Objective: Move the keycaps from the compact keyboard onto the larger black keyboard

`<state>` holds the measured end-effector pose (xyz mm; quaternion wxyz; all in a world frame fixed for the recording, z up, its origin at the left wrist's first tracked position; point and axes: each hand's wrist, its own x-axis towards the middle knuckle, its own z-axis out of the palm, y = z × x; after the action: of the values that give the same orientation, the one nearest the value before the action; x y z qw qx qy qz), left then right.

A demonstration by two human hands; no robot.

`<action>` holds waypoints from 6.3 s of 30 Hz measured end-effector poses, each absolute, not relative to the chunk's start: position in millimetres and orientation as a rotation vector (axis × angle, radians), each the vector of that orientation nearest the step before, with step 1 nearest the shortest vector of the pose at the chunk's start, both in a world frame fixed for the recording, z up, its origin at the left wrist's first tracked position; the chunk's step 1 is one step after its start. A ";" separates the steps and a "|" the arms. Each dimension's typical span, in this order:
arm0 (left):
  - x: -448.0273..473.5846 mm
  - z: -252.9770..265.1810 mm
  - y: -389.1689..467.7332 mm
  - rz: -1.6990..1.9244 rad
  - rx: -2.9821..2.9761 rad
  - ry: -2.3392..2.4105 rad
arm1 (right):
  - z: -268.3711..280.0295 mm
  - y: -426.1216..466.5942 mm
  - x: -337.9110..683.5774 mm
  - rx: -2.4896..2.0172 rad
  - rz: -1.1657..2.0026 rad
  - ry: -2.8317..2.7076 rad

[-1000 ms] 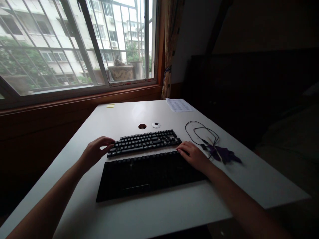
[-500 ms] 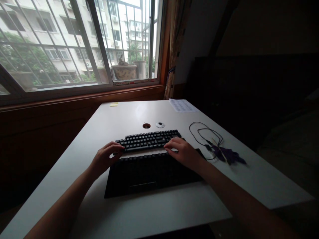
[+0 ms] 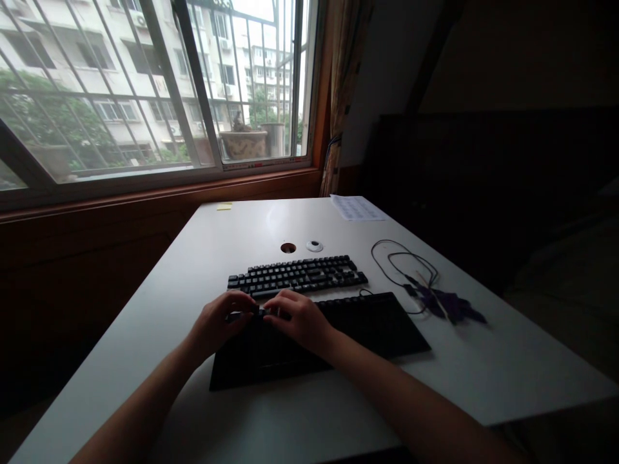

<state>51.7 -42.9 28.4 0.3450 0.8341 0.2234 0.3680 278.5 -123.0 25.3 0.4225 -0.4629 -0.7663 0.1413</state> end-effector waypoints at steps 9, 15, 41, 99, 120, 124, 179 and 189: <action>52.2 20.5 -44.7 0.936 2.249 0.648 | 15.6 -126.6 277.8 -1.179 0.405 -1.862; 53.3 18.8 -44.0 0.906 2.247 0.630 | 18.6 -128.0 276.6 -1.186 0.412 -1.859; 56.1 26.9 -50.1 0.974 2.301 0.572 | 16.6 -128.8 278.2 -1.141 0.441 -1.848; 20.0 36.3 -20.9 0.674 2.622 0.398 | 11.0 -117.2 233.0 -1.404 0.111 -2.137; 7.4 35.9 -12.7 0.600 2.515 0.636 | 12.3 -119.9 235.2 -1.266 0.128 -2.135; 6.1 28.3 -7.7 0.596 2.469 0.630 | 11.3 -119.4 234.9 -1.289 0.133 -2.136; -7.4 28.0 3.2 0.462 2.339 0.583 | 5.2 -121.0 232.2 -1.275 0.062 -2.161; -11.3 28.7 5.7 0.450 2.356 0.577 | 9.7 -123.8 231.5 -1.325 0.026 -2.138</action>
<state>-11.3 5.7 28.7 0.3312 0.9011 0.2206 0.1720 231.5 -123.8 9.7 0.3079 -0.5011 -0.8087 0.0097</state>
